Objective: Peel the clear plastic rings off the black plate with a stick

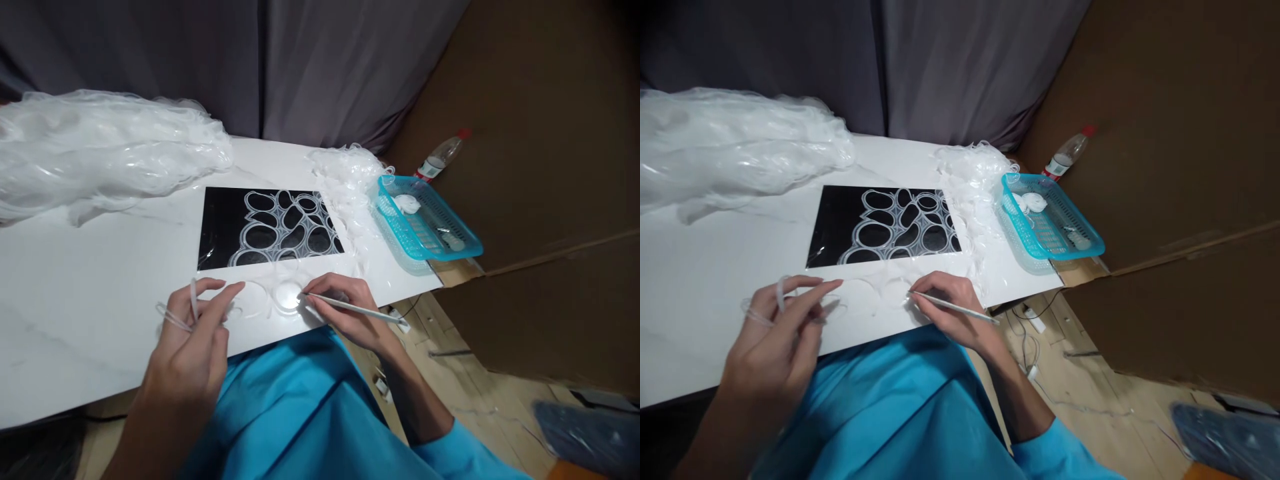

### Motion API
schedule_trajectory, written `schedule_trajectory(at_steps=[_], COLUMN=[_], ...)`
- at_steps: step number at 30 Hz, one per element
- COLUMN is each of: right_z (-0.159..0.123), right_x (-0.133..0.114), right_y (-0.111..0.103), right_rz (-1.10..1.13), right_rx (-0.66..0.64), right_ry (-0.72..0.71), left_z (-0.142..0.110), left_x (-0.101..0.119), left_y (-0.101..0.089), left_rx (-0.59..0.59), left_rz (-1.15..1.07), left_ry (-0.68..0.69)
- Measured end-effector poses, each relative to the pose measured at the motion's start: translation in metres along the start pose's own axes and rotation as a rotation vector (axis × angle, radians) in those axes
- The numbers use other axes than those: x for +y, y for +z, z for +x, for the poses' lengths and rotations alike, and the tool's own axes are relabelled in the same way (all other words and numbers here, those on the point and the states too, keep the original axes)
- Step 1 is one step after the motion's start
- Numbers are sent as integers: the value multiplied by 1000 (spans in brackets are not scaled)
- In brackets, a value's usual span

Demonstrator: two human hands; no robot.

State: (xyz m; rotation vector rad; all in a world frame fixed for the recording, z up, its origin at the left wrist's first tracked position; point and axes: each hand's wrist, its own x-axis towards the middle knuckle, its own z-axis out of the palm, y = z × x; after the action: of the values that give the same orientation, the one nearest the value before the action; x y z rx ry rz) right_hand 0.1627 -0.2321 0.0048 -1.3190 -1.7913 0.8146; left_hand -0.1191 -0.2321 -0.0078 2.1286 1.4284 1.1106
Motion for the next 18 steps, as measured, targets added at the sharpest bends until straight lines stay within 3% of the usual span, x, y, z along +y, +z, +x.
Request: schedule_trajectory(at_steps=[4,8,11,18], right_z=[0,0,1,0], right_x=[0,-1,-2,0], right_y=[-3,-2,-1,-3], right_rz=[-33,-34,-25,-34], right_rx=[-2,-21,-38,-28], right_ry=[17,26,32,42], left_z=[-4,-10,-10,-5], left_x=[8,12,13,15], left_y=[6,24,38,46], left_rx=[-10,-203,-292,-302], left_rz=[-179,-350,-373,-306], left_ry=[-43,-19,36,24])
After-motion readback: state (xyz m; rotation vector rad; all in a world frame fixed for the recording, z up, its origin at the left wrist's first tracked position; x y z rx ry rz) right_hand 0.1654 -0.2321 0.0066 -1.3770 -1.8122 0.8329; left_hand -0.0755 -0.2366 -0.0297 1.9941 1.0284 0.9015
